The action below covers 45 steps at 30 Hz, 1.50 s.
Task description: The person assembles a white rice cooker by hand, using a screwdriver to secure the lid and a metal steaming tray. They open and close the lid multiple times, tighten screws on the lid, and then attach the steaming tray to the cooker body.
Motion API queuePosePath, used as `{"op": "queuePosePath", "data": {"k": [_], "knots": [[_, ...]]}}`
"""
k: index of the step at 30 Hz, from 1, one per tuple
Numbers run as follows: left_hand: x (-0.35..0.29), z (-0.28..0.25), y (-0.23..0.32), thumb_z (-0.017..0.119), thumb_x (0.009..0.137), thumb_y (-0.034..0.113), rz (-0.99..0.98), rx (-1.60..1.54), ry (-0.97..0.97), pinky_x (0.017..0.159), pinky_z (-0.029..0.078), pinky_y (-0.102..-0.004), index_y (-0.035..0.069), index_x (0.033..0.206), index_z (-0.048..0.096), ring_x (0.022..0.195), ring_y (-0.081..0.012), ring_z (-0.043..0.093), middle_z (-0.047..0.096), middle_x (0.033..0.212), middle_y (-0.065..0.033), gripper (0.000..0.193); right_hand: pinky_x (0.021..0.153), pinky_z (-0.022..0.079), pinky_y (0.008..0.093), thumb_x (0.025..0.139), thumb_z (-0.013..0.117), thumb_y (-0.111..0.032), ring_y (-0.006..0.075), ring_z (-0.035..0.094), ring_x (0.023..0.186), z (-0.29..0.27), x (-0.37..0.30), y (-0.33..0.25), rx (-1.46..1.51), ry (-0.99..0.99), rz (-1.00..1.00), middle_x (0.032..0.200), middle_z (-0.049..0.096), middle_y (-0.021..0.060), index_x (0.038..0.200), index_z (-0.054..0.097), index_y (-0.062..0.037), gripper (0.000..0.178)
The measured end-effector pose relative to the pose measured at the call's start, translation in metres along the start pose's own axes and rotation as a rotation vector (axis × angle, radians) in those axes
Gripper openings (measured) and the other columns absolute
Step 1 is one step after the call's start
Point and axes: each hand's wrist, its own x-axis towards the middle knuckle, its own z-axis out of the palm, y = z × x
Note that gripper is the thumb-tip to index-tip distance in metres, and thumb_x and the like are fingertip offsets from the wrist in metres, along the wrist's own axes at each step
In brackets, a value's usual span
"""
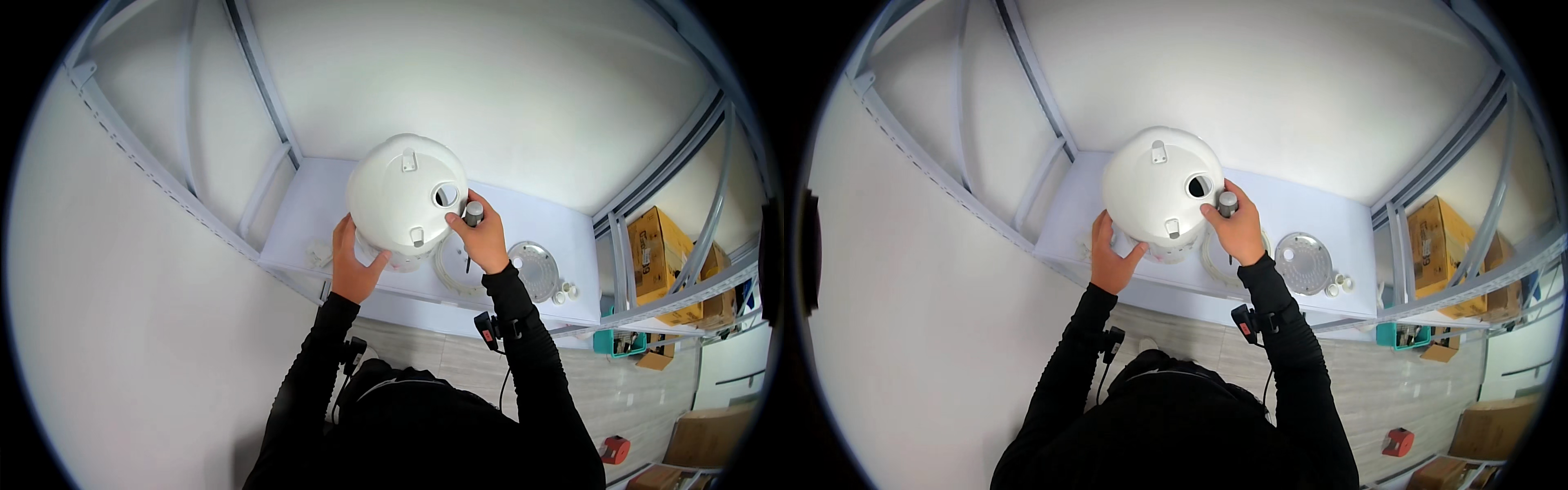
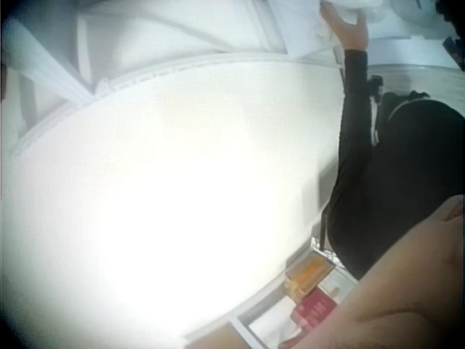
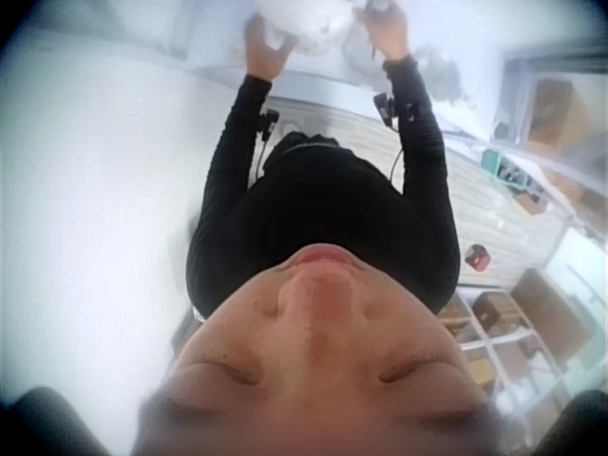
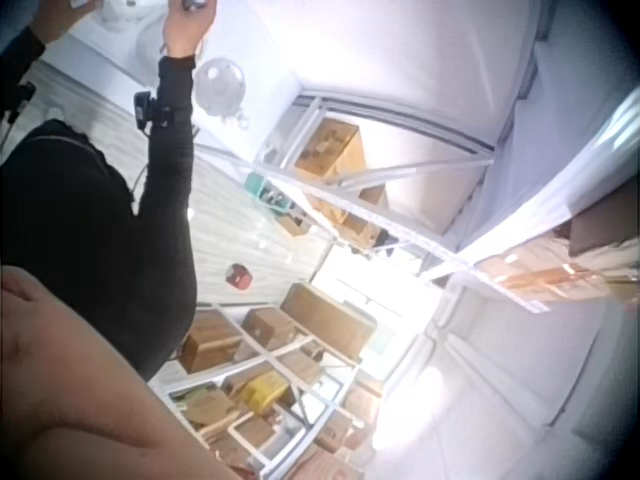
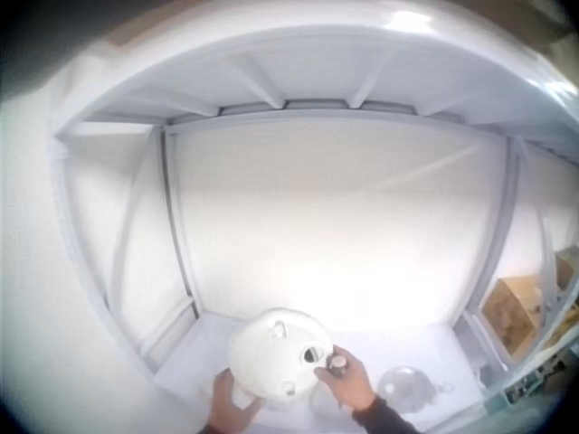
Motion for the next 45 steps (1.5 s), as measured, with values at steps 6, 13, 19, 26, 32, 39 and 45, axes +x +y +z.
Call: {"op": "queuePosePath", "data": {"k": [6,13,19,26,32,39,45], "knots": [[0.008,0.005,-0.012,0.079,0.079,0.011,-0.031,0.037,-0.03,0.12,0.033,-0.0485,-0.003,0.156,0.033,0.149,-0.0432,0.033,0.032,0.159,-0.028,0.091,0.093,0.056,0.0369,0.088,0.081,-0.024,0.028,0.072,0.107,0.012,0.009,0.007,-0.12,0.044,-0.001,0.117,0.074,0.022,0.135,0.06,0.006,0.06],[0.012,0.009,-0.015,0.081,0.079,0.022,-0.108,0.03,-0.119,0.123,0.028,-0.0482,-0.007,0.159,0.021,0.154,-0.0444,0.022,0.021,0.163,-0.033,0.104,0.087,0.058,0.0377,0.09,0.08,-0.035,0.0311,0.075,0.101,0.023,0.013,0.025,-0.231,0.114,0.06,0.11,0.075,0.0251,0.132,0.063,0.0066,0.062],[0.015,0.007,-0.02,0.082,0.081,0.033,-0.24,-0.019,-0.165,0.124,0.027,-0.0483,-0.01,0.159,0.016,0.155,-0.0443,0.02,0.016,0.165,-0.0327,0.11,0.083,0.058,0.0354,0.091,0.079,-0.04,0.0256,0.076,0.091,0.027,0.014,0.018,-0.341,0.075,0.123,0.099,0.077,0.0215,0.128,0.067,0.0063,0.061],[0.016,0.006,-0.029,0.083,0.082,0.037,-0.272,-0.084,-0.192,0.124,0.026,-0.0488,-0.01,0.158,0.018,0.155,-0.0447,0.02,0.017,0.164,-0.0334,0.111,0.074,0.06,0.0382,0.088,0.079,-0.044,0.0327,0.077,0.08,0.031,0.013,0.024,-0.359,0.142,0.041,0.087,0.076,0.0235,0.12,0.072,0.0047,0.058],[0.017,0.005,-0.03,0.084,0.082,0.039,-0.284,-0.09,-0.2,0.124,0.025,-0.0492,-0.011,0.158,0.019,0.155,-0.0449,0.019,0.02,0.163,-0.0346,0.111,0.072,0.06,0.039,0.088,0.079,-0.041,0.0349,0.076,0.077,0.033,0.013,0.027,-0.424,0.15,0.041,0.085,0.075,0.0233,0.114,0.074,0.0032,0.052],[0.021,-0.001,-0.029,0.086,0.08,0.04,-0.252,-0.114,-0.229,0.121,0.03,-0.0483,-0.011,0.156,0.022,0.149,-0.0428,0.031,0.03,0.158,-0.0322,0.111,0.069,0.059,0.0391,0.088,0.08,-0.039,0.0342,0.075,0.075,0.034,0.015,0.029,-0.374,0.135,0.06,0.08,0.074,0.0209,0.114,0.071,0.0022,0.05],[0.022,-0.004,-0.025,0.088,0.079,0.037,-0.285,-0.154,-0.237,0.116,0.037,-0.0493,-0.005,0.158,0.025,0.145,-0.0372,0.04,0.038,0.155,-0.0255,0.11,0.068,0.059,0.0391,0.087,0.079,-0.042,0.0331,0.075,0.074,0.03,0.015,0.028,-0.395,0.102,0.084,0.079,0.073,0.0196,0.117,0.07,0.0017,0.054]]}}
